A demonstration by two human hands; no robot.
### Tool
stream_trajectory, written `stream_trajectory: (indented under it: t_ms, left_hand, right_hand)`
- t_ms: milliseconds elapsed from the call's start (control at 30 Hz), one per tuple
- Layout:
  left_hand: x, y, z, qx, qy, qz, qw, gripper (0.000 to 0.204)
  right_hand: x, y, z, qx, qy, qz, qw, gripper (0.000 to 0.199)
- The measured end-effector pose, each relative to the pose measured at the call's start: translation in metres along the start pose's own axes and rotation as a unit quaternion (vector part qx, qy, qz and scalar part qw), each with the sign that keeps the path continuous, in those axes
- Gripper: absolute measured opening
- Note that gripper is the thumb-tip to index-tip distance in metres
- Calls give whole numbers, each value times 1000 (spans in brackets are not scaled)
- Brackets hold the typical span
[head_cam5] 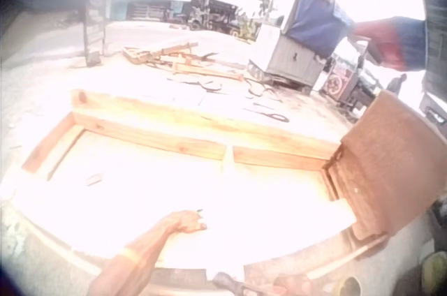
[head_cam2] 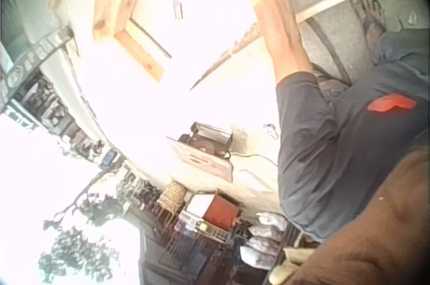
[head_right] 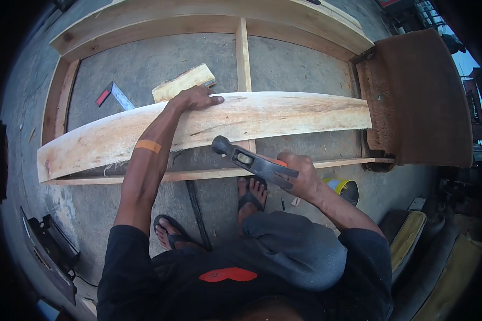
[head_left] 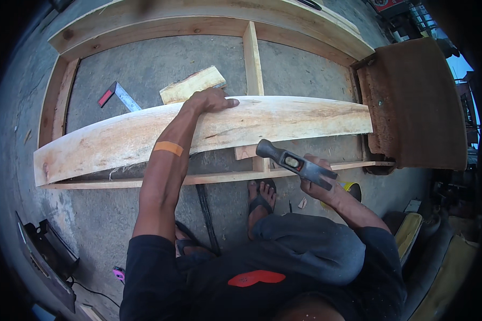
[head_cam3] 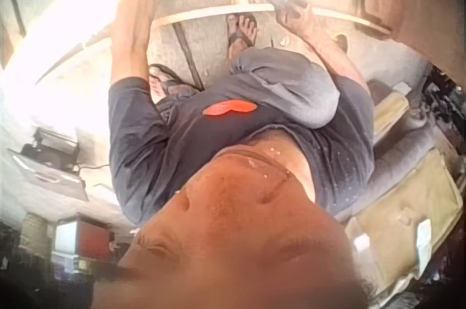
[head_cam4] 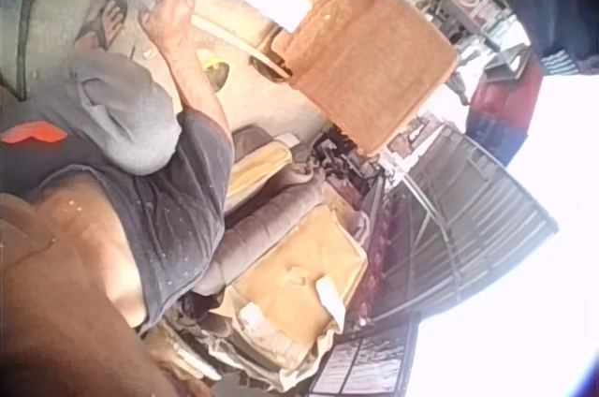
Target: The person assembles a wooden frame by measuring and marking a plank with a square ruler and pencil. They then secure the plank to the frame using a hammer and nails, repeatedly hammering nails into the wood to join the pieces together.
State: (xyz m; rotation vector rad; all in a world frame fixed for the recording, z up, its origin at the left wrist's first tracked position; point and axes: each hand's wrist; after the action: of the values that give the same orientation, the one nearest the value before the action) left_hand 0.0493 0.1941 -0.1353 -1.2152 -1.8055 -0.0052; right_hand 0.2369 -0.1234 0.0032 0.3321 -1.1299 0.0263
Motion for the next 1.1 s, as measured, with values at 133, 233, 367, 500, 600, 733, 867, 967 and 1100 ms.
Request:
stream_trajectory:
  t_ms: [133,233,367,500,600,733,867,967,1100]
  left_hand:
    - [-7,4,9,26,51,-51,997,74]
    - [-4,-5,25,49,-63,48,996,78]
    - [-11,-2,2,7,32,-92,995,73]
    - [14,-5,13,77,-53,48,994,77]
    - [-6,-3,3,27,-7,-46,999,76]
    - [9,-13,-2,55,-35,-15,998,80]
    - [7,1,4,11,3,-96,995,78]
    - [14,-16,-5,45,-61,-58,995,72]
    - [26,-24,-34,22,-50,-57,997,67]
  right_hand:
    - [0,-21,-24,-346,-107,58,930,24]
    - [-17,-18,21,-200,115,-161,960,29]
    - [-61,-79,-25,-393,-108,76,910,29]
    - [-28,-31,12,-310,143,-155,927,29]
    - [-72,-81,-26,-327,1,-64,943,34]
    - [-48,-49,-19,-353,-35,-45,934,31]
    - [-39,-59,5,-353,11,-143,924,27]
    - [-42,-94,17,-403,40,-115,907,25]
    - [-41,-115,20,-411,53,-136,900,25]
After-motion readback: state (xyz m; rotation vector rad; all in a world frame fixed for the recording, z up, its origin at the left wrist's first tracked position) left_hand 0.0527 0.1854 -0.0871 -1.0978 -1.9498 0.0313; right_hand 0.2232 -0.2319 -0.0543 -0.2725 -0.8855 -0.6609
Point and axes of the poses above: each hand's wrist, its own y-axis towards the middle knuckle, its own x-axis out of the back of the hand, z = x × y, and after that the axes turned 9 degrees about -z, right-handed
